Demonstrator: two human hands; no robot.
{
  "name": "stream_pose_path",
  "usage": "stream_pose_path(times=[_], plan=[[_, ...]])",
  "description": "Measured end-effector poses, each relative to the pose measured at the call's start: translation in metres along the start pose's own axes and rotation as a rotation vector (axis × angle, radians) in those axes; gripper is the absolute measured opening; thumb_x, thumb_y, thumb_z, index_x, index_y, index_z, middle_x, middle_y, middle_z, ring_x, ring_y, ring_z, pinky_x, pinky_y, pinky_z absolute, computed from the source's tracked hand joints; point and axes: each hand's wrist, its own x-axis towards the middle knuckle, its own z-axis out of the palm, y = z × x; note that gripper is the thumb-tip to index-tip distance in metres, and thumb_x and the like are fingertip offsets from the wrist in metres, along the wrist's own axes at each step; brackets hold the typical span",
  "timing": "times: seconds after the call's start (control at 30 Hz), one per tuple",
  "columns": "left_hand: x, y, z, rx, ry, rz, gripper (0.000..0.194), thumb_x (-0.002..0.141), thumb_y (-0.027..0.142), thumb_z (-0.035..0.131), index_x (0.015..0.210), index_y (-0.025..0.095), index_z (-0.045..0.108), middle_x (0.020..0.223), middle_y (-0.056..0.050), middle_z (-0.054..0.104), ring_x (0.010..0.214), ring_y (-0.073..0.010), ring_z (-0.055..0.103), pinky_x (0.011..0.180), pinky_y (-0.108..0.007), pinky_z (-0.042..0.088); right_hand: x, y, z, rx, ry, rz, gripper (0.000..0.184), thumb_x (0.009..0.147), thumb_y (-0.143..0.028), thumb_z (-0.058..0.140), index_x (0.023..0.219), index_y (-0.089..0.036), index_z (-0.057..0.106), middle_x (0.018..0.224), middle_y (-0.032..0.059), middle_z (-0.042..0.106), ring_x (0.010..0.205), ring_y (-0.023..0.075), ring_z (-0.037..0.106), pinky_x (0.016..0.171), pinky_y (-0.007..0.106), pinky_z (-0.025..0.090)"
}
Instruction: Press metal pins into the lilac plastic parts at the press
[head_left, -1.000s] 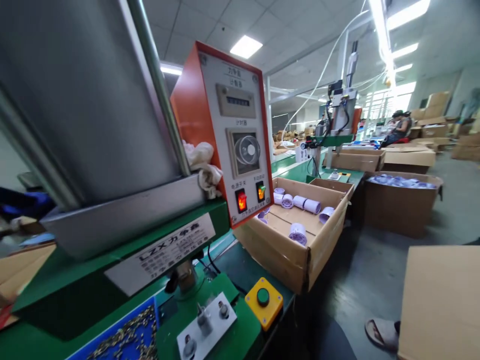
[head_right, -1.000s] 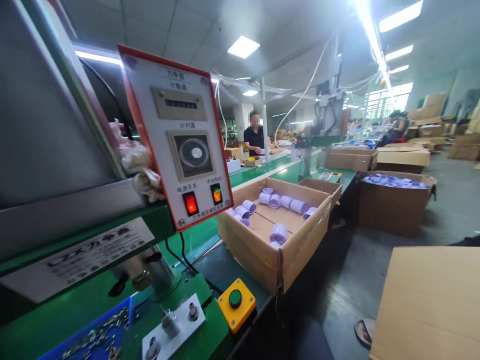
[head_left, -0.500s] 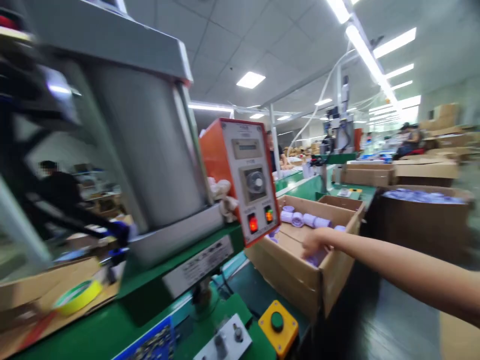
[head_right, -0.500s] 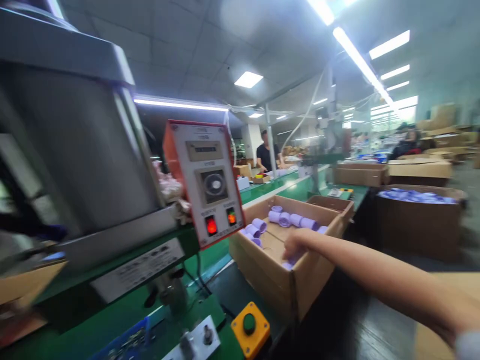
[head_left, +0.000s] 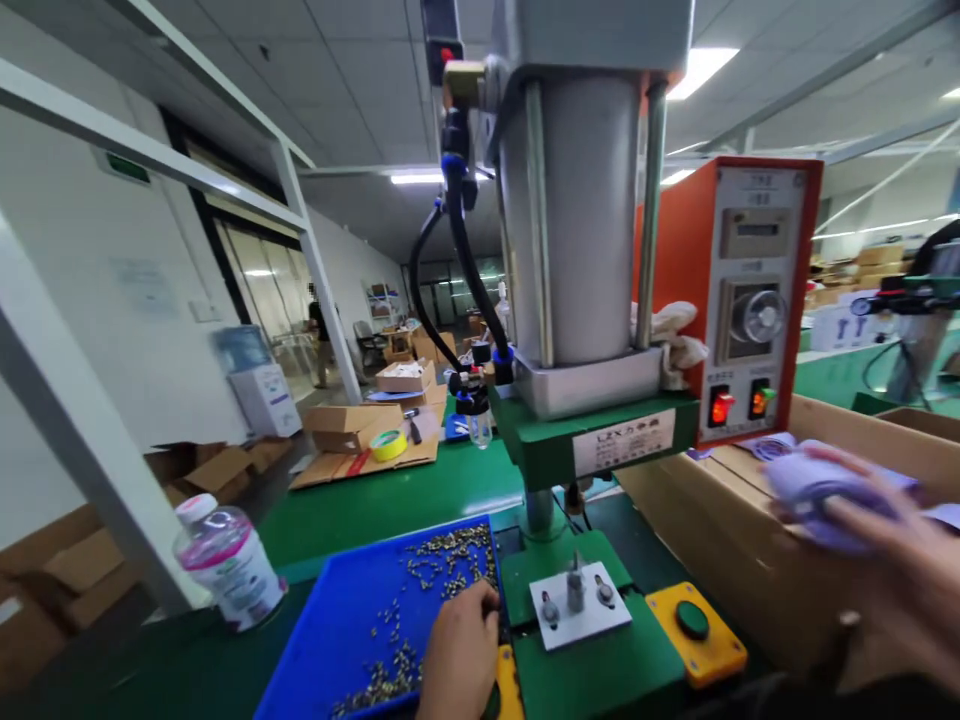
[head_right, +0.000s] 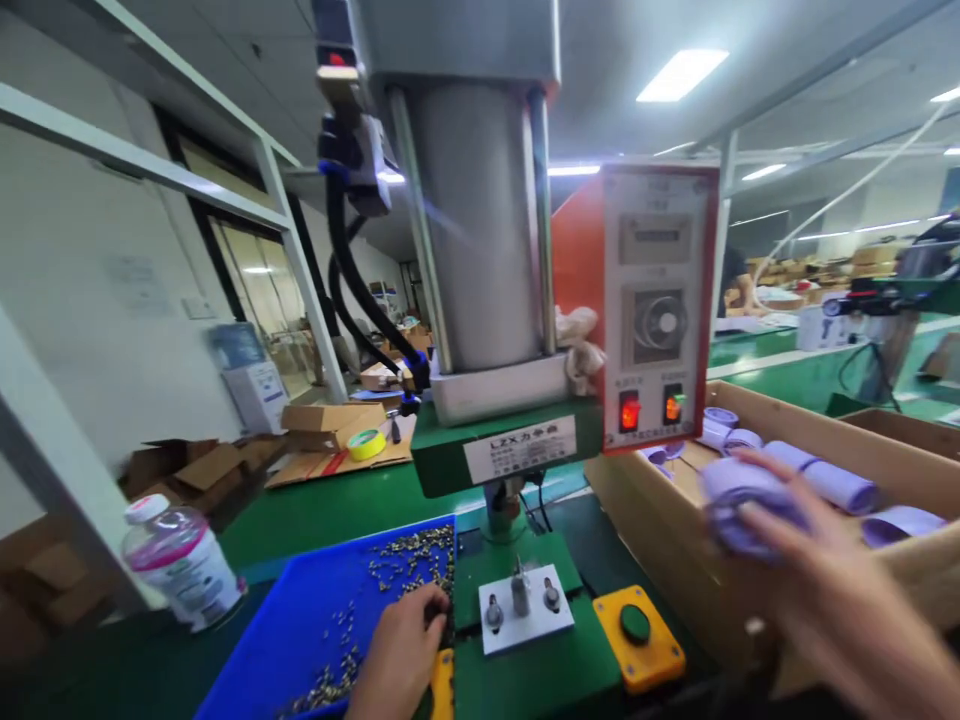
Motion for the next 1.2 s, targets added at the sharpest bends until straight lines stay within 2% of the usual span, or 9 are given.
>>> stream_pose_path(times=[0.07, 0.1, 0.2, 0.33, 0.53, 0.7, 0.87, 1.03, 1.2], plan=[[0.003, -0.001, 0.001, -0.004, -0.011, 0.014, 0.021, 0.078, 0.007, 0.047, 0.077, 0.021, 0.063, 0.084, -0.001, 0.070, 0.082, -0.0151, 0.061, 0.074, -0.026, 0.038, -0.033, -0.007, 0.041, 0.444, -0.167, 0.328, 0.055, 0.078, -0.062, 0.056, 0.123, -0.030, 0.055, 0.121, 0.0117, 0.065, 0.094, 0.0275, 0.069, 0.075, 0.040, 0.057], [0.005, -0.001, 0.002, -0.001, -0.013, 0.023, 0.021, 0.078, 0.008, 0.046, 0.078, 0.021, 0.062, 0.084, -0.001, 0.070, 0.081, -0.0152, 0.061, 0.074, -0.026, 0.038, -0.043, -0.007, 0.063, 0.561, -0.229, 0.403, 0.053, 0.079, -0.064, 0.054, 0.118, -0.028, 0.056, 0.120, 0.0108, 0.065, 0.097, 0.0265, 0.067, 0.078, 0.040, 0.056], [0.008, -0.002, 0.001, 0.017, -0.011, 0.039, 0.021, 0.079, 0.008, 0.045, 0.079, 0.021, 0.062, 0.084, -0.001, 0.069, 0.081, -0.0152, 0.061, 0.073, -0.026, 0.037, -0.051, 0.001, 0.117, 0.585, -0.295, 0.348, 0.050, 0.074, -0.053, 0.068, 0.114, -0.025, 0.055, 0.119, 0.0088, 0.063, 0.092, 0.0233, 0.066, 0.075, 0.034, 0.055], [0.007, 0.000, -0.003, 0.027, -0.031, 0.016, 0.024, 0.081, 0.009, 0.042, 0.079, 0.022, 0.062, 0.086, -0.002, 0.070, 0.084, -0.0160, 0.062, 0.075, -0.026, 0.038, -0.042, 0.006, 0.152, 0.596, -0.405, 0.184, 0.061, 0.076, -0.041, 0.072, 0.128, -0.027, 0.043, 0.129, 0.0094, 0.054, 0.103, 0.0225, 0.062, 0.083, 0.033, 0.053], [0.005, 0.002, -0.005, 0.018, -0.027, 0.016, 0.022, 0.081, 0.009, 0.042, 0.079, 0.022, 0.060, 0.086, -0.002, 0.070, 0.084, -0.0165, 0.062, 0.075, -0.026, 0.038, -0.045, 0.008, 0.159, 0.438, -0.551, 0.027, 0.055, 0.078, -0.030, 0.069, 0.128, -0.026, 0.045, 0.124, 0.0083, 0.057, 0.105, 0.0202, 0.060, 0.092, 0.033, 0.048], [0.008, -0.001, 0.000, -0.017, -0.032, 0.007, 0.021, 0.081, 0.011, 0.041, 0.077, 0.023, 0.059, 0.083, -0.001, 0.069, 0.081, -0.0160, 0.062, 0.072, -0.027, 0.037, -0.041, 0.011, 0.154, 0.392, -0.533, -0.041, 0.060, 0.078, -0.033, 0.068, 0.131, -0.030, 0.039, 0.127, 0.0074, 0.055, 0.109, 0.0196, 0.058, 0.093, 0.033, 0.047], [0.008, -0.004, 0.002, -0.028, -0.029, 0.031, 0.021, 0.082, 0.015, 0.041, 0.080, 0.024, 0.060, 0.086, -0.001, 0.069, 0.083, -0.0162, 0.061, 0.074, -0.027, 0.038, -0.043, 0.009, 0.154, 0.051, -0.693, -0.117, 0.061, 0.079, -0.030, 0.065, 0.134, -0.024, 0.039, 0.109, 0.0058, 0.063, 0.093, 0.0194, 0.059, 0.085, 0.033, 0.048], [0.004, -0.004, 0.002, -0.041, -0.013, 0.041, 0.022, 0.082, 0.016, 0.041, 0.082, 0.023, 0.061, 0.087, -0.001, 0.070, 0.084, -0.0165, 0.062, 0.075, -0.027, 0.039, -0.059, 0.017, 0.158, 0.028, -0.622, -0.080, 0.064, 0.080, -0.027, 0.061, 0.137, -0.025, 0.032, 0.124, 0.0063, 0.058, 0.108, 0.0228, 0.055, 0.094, 0.036, 0.043], [0.004, -0.001, 0.000, -0.062, -0.012, 0.025, 0.023, 0.082, 0.014, 0.040, 0.080, 0.023, 0.061, 0.086, -0.001, 0.070, 0.083, -0.0156, 0.063, 0.072, -0.025, 0.039, -0.061, 0.010, 0.161, 0.105, -0.570, -0.044, 0.061, 0.078, -0.026, 0.064, 0.130, -0.027, 0.032, 0.112, 0.0033, 0.062, 0.095, 0.0196, 0.059, 0.086, 0.031, 0.045]])
